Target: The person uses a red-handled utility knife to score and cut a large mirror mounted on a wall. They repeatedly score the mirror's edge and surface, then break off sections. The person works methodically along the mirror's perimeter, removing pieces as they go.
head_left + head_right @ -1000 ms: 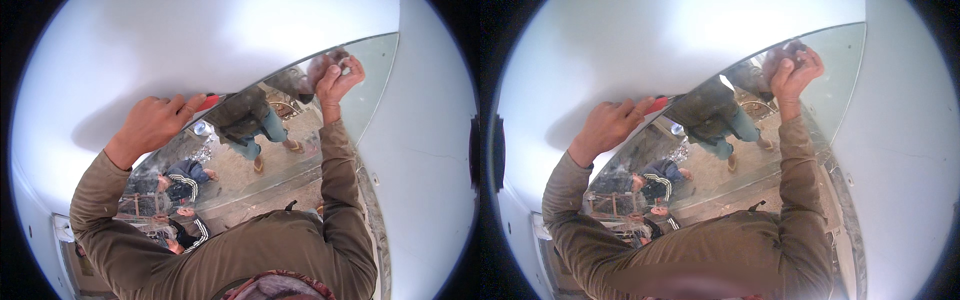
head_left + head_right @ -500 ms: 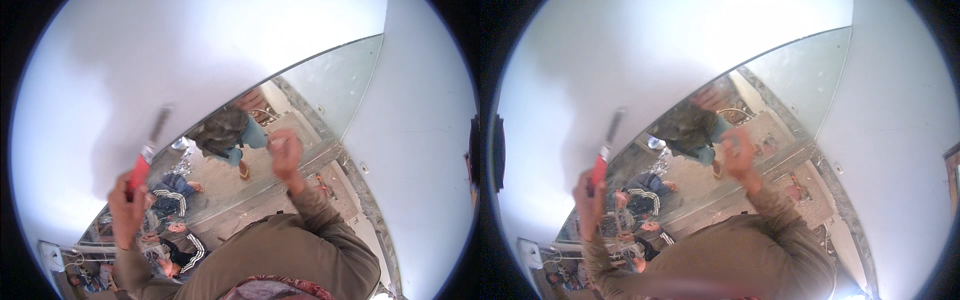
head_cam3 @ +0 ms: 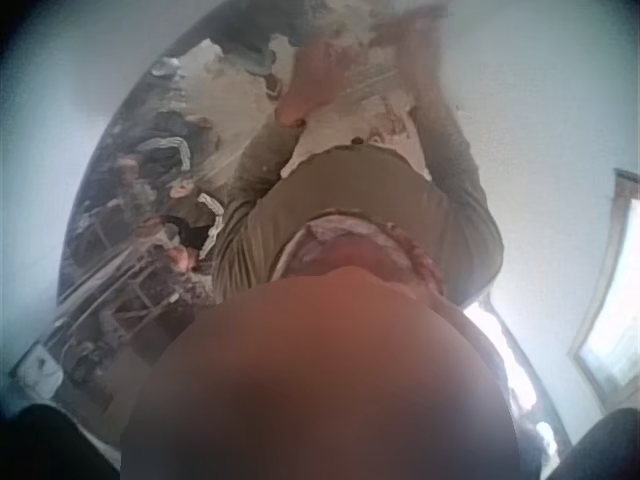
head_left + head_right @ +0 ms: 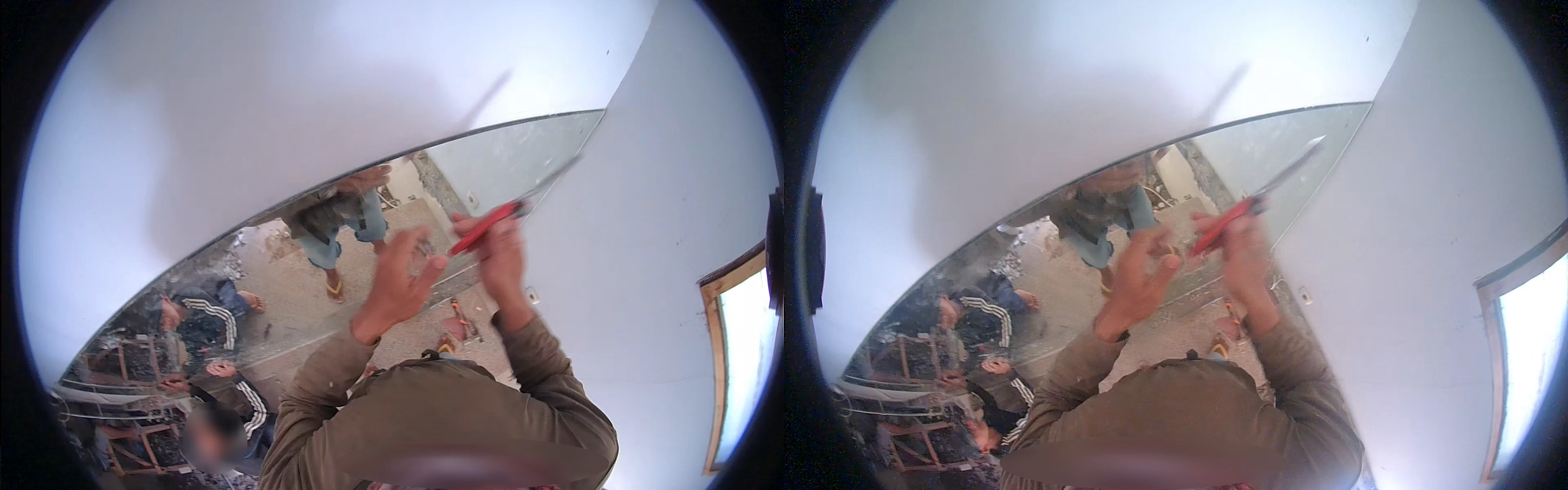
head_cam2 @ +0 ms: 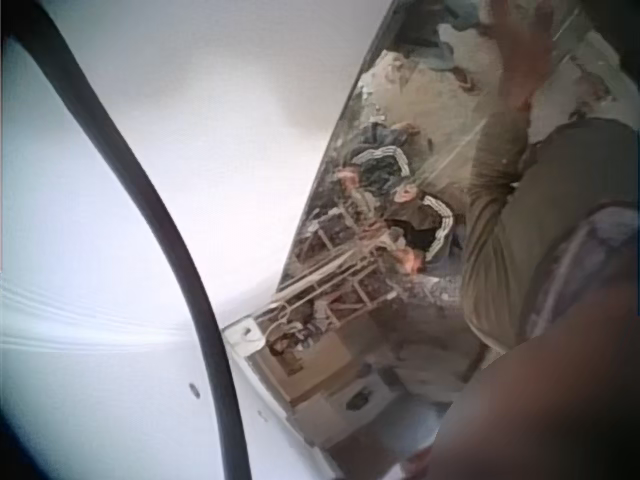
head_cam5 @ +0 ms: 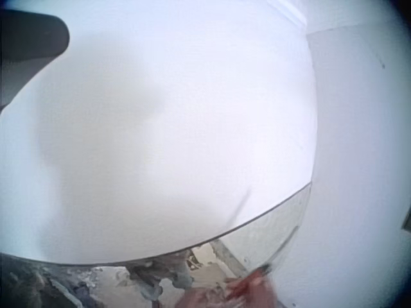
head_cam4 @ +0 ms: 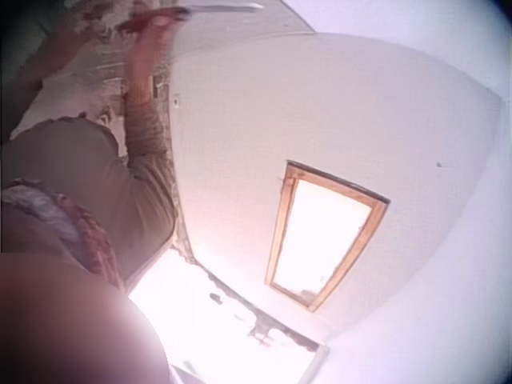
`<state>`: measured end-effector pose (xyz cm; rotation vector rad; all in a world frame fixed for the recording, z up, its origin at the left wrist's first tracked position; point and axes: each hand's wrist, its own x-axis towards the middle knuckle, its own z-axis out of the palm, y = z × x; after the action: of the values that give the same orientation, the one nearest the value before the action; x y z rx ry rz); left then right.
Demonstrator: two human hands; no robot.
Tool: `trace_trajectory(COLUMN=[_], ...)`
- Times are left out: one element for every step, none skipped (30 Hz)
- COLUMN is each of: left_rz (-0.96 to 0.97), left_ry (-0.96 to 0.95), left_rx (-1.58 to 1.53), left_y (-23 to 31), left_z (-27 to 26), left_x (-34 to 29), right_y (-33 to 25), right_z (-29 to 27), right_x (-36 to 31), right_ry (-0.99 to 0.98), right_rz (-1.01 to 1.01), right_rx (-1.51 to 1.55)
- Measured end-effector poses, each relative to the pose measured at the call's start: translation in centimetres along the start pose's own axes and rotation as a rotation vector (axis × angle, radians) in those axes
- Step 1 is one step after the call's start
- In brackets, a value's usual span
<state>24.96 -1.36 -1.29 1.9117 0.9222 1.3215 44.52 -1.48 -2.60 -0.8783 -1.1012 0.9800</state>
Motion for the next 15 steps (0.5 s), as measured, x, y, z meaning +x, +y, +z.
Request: trace_trajectory(left_rz=[0.213, 0.281, 0.351, 0.379, 0.459, 0.507, 0.513, 0.56, 0.571, 0.597, 0.598, 0.578, 0.572, 0.573, 0.548], left_ry=[0.186, 0.305, 0.426, 0.529, 0.625, 0.682, 0.743, 0.738, 0.736, 0.726, 0.737, 0.746, 0.75, 0.764, 0.758], left_rx=[0.25, 0.306, 0.346, 0.481, 0.692, 0.8, 0.901, 0.985, 1.063, 1.155, 1.19, 1.204, 1.226, 1.241, 1.284], left_y=[-0.1, -0.2, -0.4, -0.3, -0.6, -1.0, -1.6, -2.1, -2.5, -2.9, -3.1, -3.3, -3.4, -3.4, -3.3], left_z=[-1.3, -3.3, -5.7, -8.1, -10.3, -12.2, -13.3, -13.9, -14.3, -14.4, -14.2, -13.9, -13.6, -13.2, -12.8], left_x=[0.1, 0.2, 0.0, -0.4, -0.2, 0.3, 0.8, 1.1, 1.3, 1.5, 1.6, 1.7, 1.7, 1.8, 1.8], right_y=[-2.7, -5.4, -8.2, -10.7, -13.1, -15.6, -17.5, -19.2, -20.4, -21.2, -21.7, -21.9, -22.0, -21.8, -21.6], right_z=[-2.8, -4.9, -6.6, -7.7, -8.3, -8.5, -8.2, -7.6, -6.7, -5.7, -4.8, -4.0, -3.4, -2.9, -2.5], right_x=[1.9, 3.8, 5.6, 7.3, 8.8, 10.1, 11.1, 12.0, 13.0, 14.1, 15.1, 15.9, 16.8, 17.6, 18.2], right_ry=[0.003, 0.031, -0.009, 0.007, -0.115, -0.19, -0.244, -0.296, -0.356, -0.419, -0.488, -0.555, -0.612, -0.669, -0.714], right_rz=[-0.079, -0.232, -0.301, -0.317, -0.504, -0.642, -0.682, -0.724, -0.789, -0.853, -0.935, -1.017, -1.064, -1.113, -1.158], right_rx=[-0.106, -0.324, -0.535, -0.774, -1.011, -1.264, -1.42, -1.571, -1.724, -1.73, -1.738, -1.754, -1.755, -1.763, -1.78])
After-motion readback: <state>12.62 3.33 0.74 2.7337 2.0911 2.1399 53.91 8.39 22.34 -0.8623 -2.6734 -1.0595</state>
